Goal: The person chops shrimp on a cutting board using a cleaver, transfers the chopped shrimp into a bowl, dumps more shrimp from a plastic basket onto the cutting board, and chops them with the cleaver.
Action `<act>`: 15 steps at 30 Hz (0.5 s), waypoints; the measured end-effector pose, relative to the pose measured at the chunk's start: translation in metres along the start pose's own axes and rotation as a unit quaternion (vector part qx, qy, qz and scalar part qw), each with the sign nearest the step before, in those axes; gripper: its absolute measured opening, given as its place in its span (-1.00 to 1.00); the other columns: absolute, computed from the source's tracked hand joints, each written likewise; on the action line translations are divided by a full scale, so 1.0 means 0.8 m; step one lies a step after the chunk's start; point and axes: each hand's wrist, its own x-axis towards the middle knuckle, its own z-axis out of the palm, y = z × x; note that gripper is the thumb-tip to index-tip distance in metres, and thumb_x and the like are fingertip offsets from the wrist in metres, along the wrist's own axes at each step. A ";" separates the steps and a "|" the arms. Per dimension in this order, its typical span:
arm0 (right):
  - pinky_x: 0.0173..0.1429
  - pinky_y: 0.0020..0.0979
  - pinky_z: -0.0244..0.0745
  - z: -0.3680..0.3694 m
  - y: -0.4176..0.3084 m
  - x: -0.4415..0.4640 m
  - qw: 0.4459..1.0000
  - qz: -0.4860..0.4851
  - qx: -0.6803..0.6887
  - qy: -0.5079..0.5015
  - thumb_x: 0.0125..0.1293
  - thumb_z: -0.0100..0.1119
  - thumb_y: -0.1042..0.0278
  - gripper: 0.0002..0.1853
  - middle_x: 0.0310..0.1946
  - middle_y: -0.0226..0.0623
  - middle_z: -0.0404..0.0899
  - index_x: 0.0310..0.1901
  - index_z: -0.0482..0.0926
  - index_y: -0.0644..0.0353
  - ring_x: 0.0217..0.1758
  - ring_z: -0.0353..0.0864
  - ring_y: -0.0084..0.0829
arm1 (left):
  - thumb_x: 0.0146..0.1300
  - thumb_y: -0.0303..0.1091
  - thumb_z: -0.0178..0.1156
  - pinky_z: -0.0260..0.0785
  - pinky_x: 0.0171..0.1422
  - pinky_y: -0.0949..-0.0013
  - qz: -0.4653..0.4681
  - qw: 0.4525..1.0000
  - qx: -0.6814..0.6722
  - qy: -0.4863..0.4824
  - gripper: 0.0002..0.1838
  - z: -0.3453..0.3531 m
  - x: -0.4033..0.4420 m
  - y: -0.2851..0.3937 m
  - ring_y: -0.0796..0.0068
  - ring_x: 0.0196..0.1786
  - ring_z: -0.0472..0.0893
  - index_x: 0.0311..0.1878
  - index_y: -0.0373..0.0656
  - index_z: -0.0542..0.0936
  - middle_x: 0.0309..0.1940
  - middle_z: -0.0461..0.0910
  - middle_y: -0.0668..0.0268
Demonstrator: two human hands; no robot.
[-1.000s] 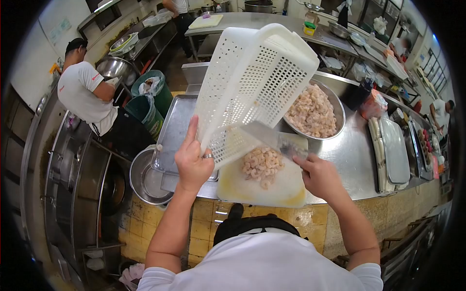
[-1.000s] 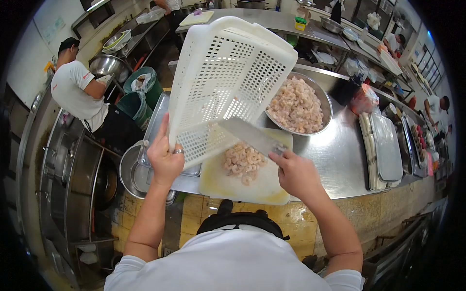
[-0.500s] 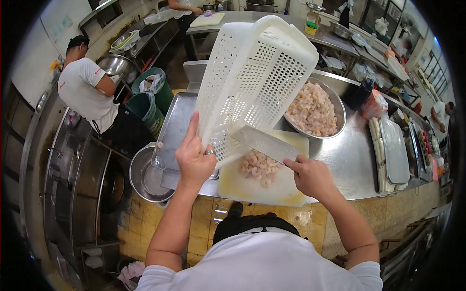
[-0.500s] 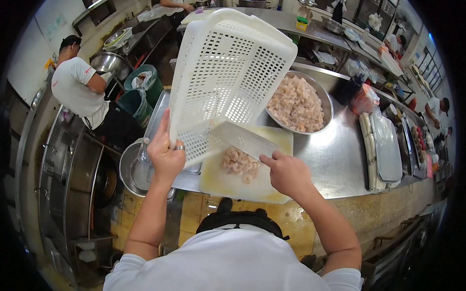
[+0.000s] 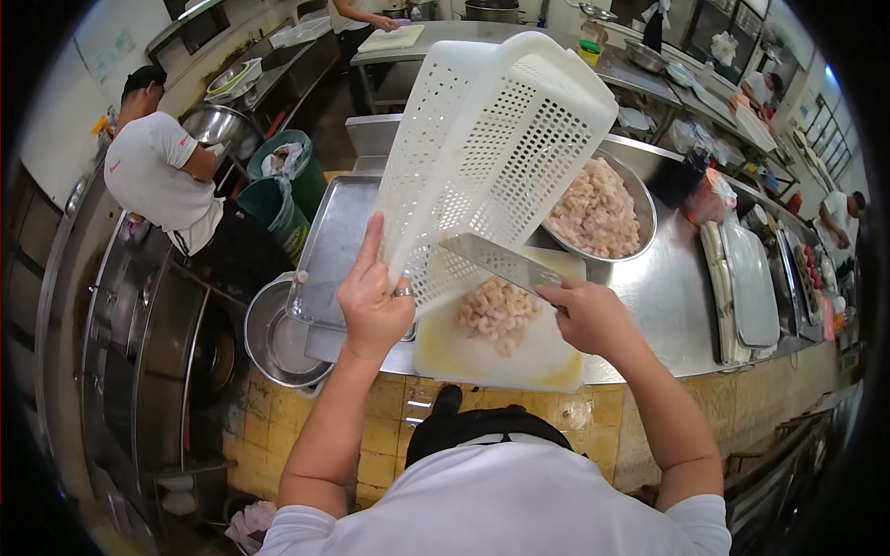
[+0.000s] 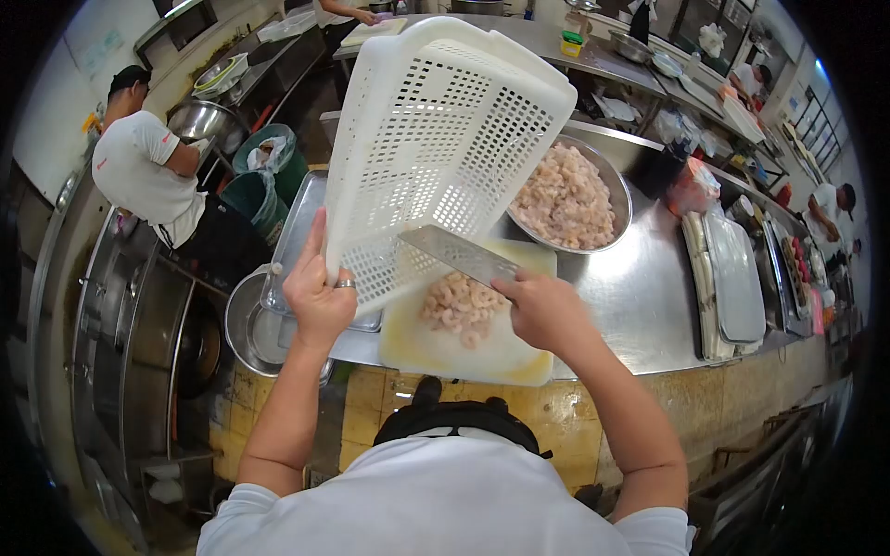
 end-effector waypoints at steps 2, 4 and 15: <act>0.04 -0.05 0.69 0.004 -0.012 0.017 1.000 0.006 -0.009 -0.013 0.27 0.16 0.50 -0.50 -0.10 -0.17 0.70 0.24 0.73 -0.03 -0.05 0.76 -0.06 | -0.06 -0.72 0.22 0.47 -0.38 0.35 0.020 1.000 0.004 0.005 -0.74 0.000 0.003 0.001 0.23 -0.26 0.84 -0.59 -0.31 0.30 0.35 0.59 -0.31; 0.04 -0.06 0.70 0.006 -0.021 0.027 0.999 0.017 -0.029 -0.038 0.26 0.17 0.49 -0.50 -0.08 -0.18 0.71 0.24 0.72 -0.04 -0.03 0.77 -0.07 | -0.05 -0.72 0.22 0.48 -0.37 0.35 0.026 1.000 0.008 0.002 -0.74 -0.002 0.003 0.003 0.21 -0.23 0.84 -0.59 -0.31 0.31 0.35 0.59 -0.31; 0.04 -0.07 0.68 -0.056 -0.006 -0.046 0.980 0.073 -0.096 -0.157 0.27 0.17 0.47 -0.49 -0.12 -0.23 0.73 0.20 0.80 -0.23 -0.01 0.76 -0.10 | -0.02 -0.73 0.21 0.57 -0.29 0.30 0.009 0.999 0.036 0.004 -0.79 -0.011 -0.012 -0.015 0.11 -0.16 0.86 -0.58 -0.34 0.37 0.35 0.58 -0.32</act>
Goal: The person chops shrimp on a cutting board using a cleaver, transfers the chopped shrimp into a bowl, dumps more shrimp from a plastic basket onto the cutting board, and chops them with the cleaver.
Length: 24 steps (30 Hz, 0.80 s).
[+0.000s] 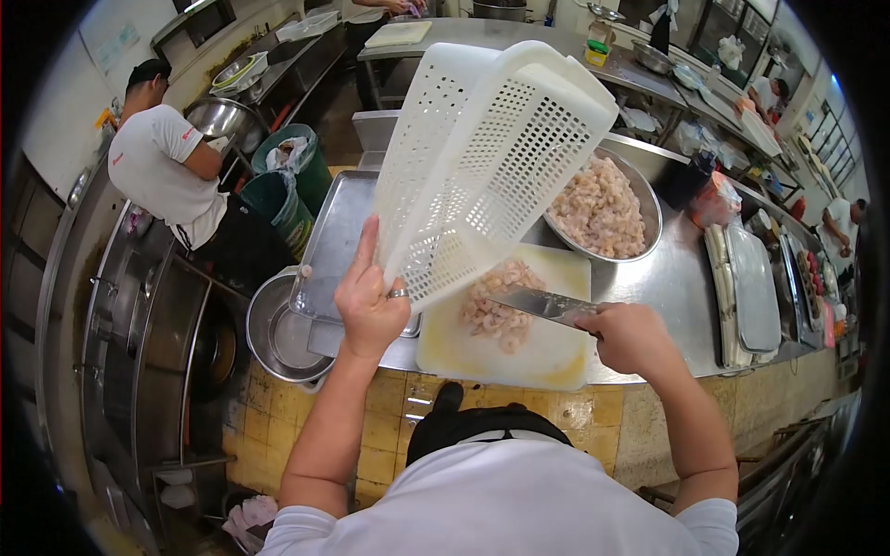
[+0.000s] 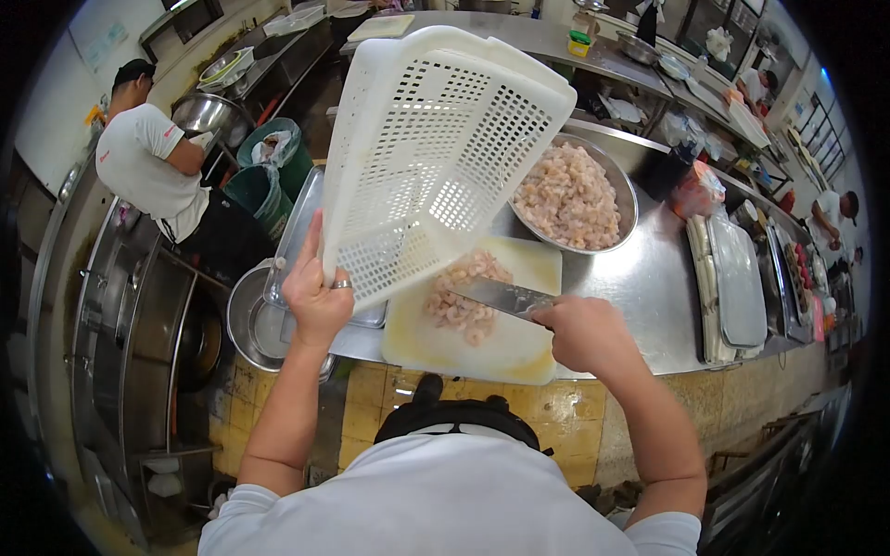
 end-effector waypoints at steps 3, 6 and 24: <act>0.06 -0.05 0.69 0.001 -0.012 -0.002 0.998 0.002 0.045 0.049 0.27 0.15 0.50 -0.49 -0.09 -0.21 0.74 0.19 0.79 -0.22 -0.02 0.77 -0.06 | -0.12 -0.71 0.26 0.62 -0.23 0.30 0.015 1.000 0.014 0.009 -0.66 0.001 0.001 -0.004 0.06 -0.19 0.83 -0.59 -0.29 0.23 0.40 0.58 -0.22; 0.04 -0.04 0.69 0.018 -0.029 0.017 0.987 -0.026 0.098 0.127 0.28 0.14 0.51 -0.51 -0.09 -0.18 0.72 0.19 0.76 -0.15 -0.04 0.77 -0.04 | -0.12 -0.71 0.26 0.62 -0.23 0.30 0.033 0.999 0.011 0.009 -0.67 0.000 0.006 0.001 0.06 -0.17 0.83 -0.60 -0.28 0.24 0.40 0.58 -0.22; -0.04 -0.04 0.66 0.080 -0.008 -0.055 0.983 0.034 0.155 0.094 0.27 0.23 0.48 -0.55 -0.18 -0.15 0.69 0.20 0.77 0.00 -0.15 0.74 0.01 | 0.08 -0.73 0.16 0.62 0.08 0.25 -0.145 0.988 -0.012 0.050 -0.47 -0.047 0.040 -0.086 0.32 -0.08 0.84 0.18 -0.37 0.74 0.08 0.81 -0.01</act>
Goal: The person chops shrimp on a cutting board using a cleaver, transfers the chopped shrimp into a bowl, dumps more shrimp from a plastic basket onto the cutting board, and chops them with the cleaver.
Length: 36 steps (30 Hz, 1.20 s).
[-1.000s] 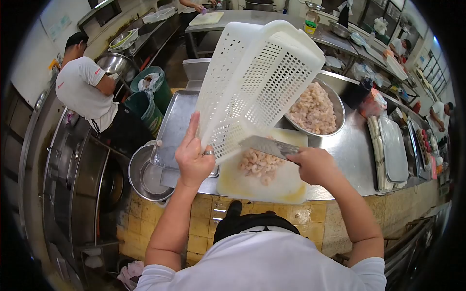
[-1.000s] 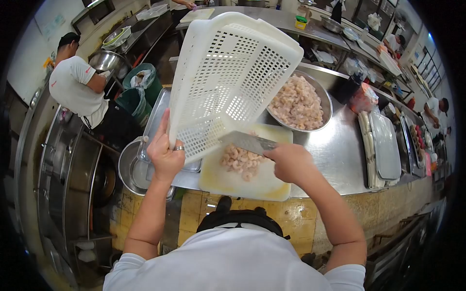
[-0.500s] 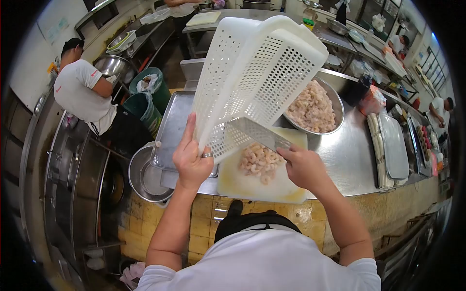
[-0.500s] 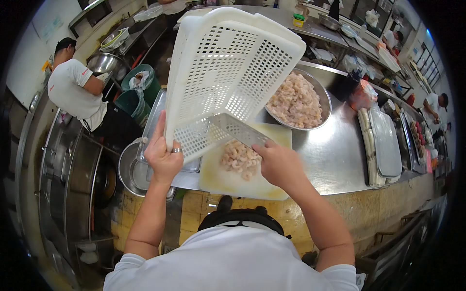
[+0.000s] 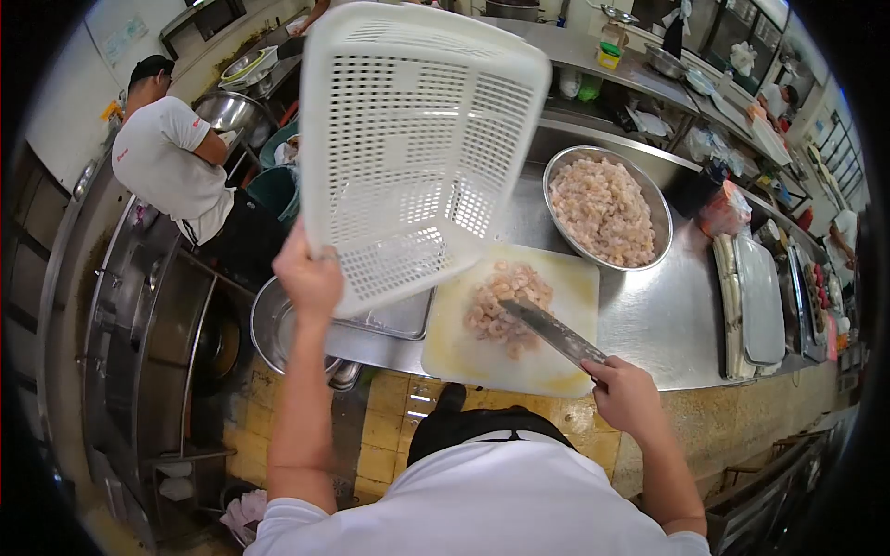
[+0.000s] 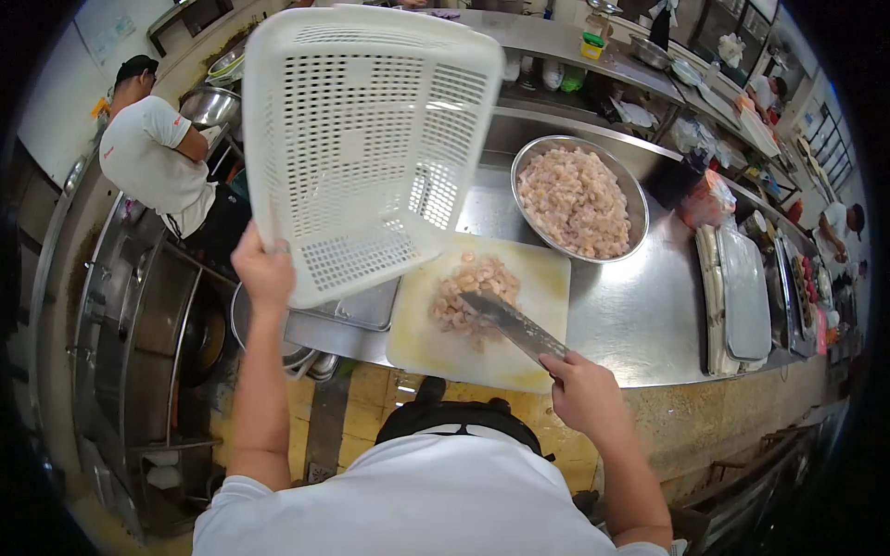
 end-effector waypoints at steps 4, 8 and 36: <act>-0.04 -0.05 0.63 0.022 -0.008 -0.003 0.994 0.045 0.091 0.044 0.25 0.23 0.51 -0.53 -0.23 -0.09 0.67 0.20 0.77 0.07 -0.17 0.72 0.03 | 0.17 -0.70 0.13 0.61 0.02 0.33 -0.173 0.983 0.036 -0.051 -0.57 -0.039 0.084 -0.084 0.44 -0.13 0.80 0.10 -0.37 0.75 -0.14 0.86 0.16; -0.08 -0.08 0.59 0.044 -0.016 -0.008 0.985 0.081 0.139 0.053 0.19 0.28 0.53 -0.50 -0.28 -0.04 0.64 0.22 0.76 0.12 -0.22 0.69 0.02 | 0.13 -0.64 0.10 0.57 -0.15 0.32 -0.288 0.949 0.009 -0.125 -0.69 -0.056 0.123 -0.196 0.44 -0.32 0.71 -0.11 -0.41 0.75 -0.30 0.78 0.22; -0.21 -0.42 0.40 0.118 -0.115 0.013 0.938 0.227 0.240 0.107 0.17 0.32 0.66 -0.40 -0.42 -0.36 0.44 0.32 0.66 0.36 -0.38 0.42 -0.51 | 0.29 -0.15 0.40 0.53 0.32 -0.05 -0.176 0.923 0.217 -0.265 -0.55 -0.053 -0.063 -0.392 -0.21 0.23 0.67 0.18 -0.13 0.72 0.10 0.71 -0.10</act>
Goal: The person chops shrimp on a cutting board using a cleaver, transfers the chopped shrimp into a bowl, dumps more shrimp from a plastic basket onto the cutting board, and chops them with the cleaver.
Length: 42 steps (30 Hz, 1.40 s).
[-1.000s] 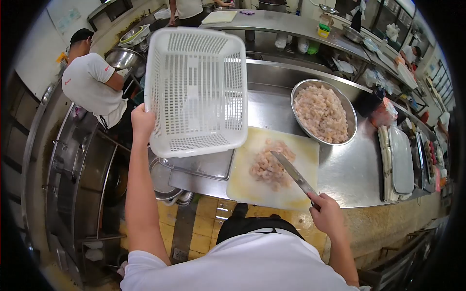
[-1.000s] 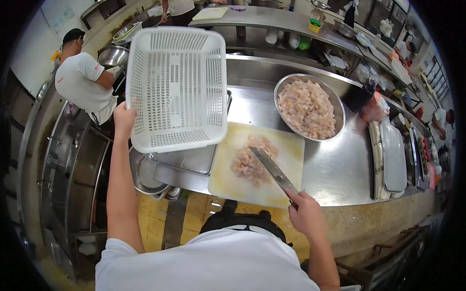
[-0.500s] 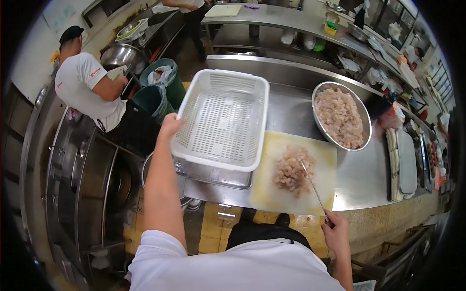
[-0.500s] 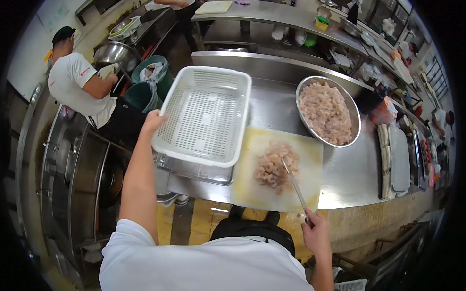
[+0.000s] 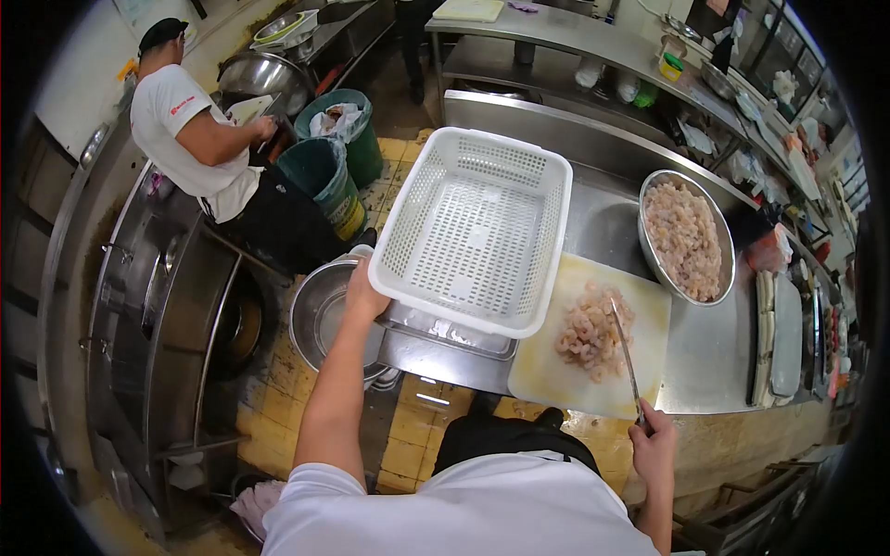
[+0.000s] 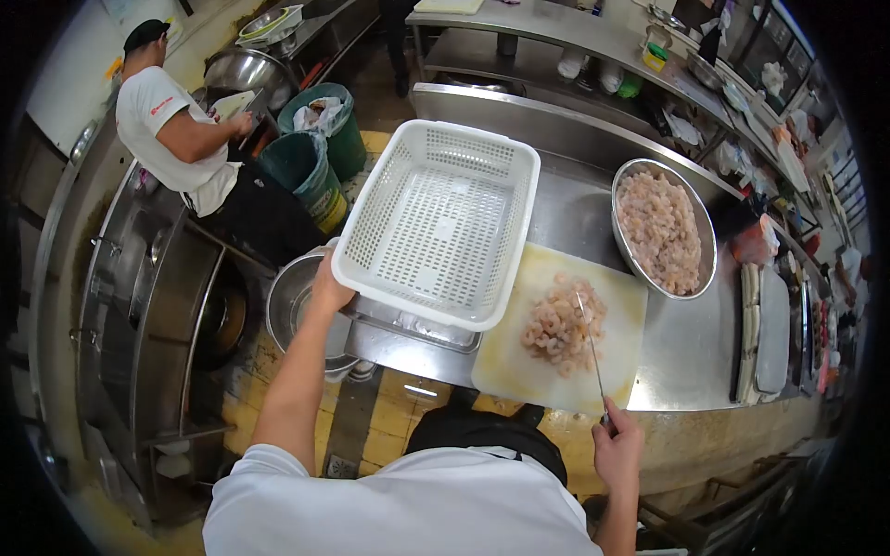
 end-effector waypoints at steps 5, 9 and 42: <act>-0.22 -0.42 0.41 0.005 -0.030 -0.001 0.999 -0.029 -0.013 -0.017 0.16 0.33 0.64 -0.41 -0.43 -0.35 0.47 0.31 0.68 0.33 -0.39 0.44 -0.51 | 0.36 -0.08 0.31 0.53 0.30 -0.07 0.044 0.999 0.010 -0.018 -0.56 0.026 0.007 -0.029 -0.18 0.23 0.64 0.21 -0.11 0.67 0.12 0.68 -0.05; -0.20 -0.35 0.47 0.011 -0.016 -0.008 0.999 -0.016 -0.016 -0.025 0.19 0.35 0.58 -0.43 -0.41 -0.25 0.52 0.30 0.70 0.26 -0.37 0.52 -0.39 | 0.37 -0.04 0.30 0.61 0.21 -0.07 0.040 0.999 -0.005 -0.009 -0.57 0.036 0.001 -0.031 -0.19 0.13 0.72 0.14 -0.13 0.73 0.02 0.75 -0.08; 0.06 0.02 0.63 -0.087 0.150 0.100 0.979 -0.176 -0.036 -0.096 0.29 0.16 0.45 -0.53 -0.16 0.10 0.70 0.25 0.67 0.22 -0.11 0.71 0.16 | 0.35 -0.30 0.38 0.55 0.28 0.07 0.092 0.973 -0.150 -0.151 -0.59 0.189 -0.178 0.412 0.01 0.13 0.68 0.25 -0.14 0.73 0.23 0.66 0.03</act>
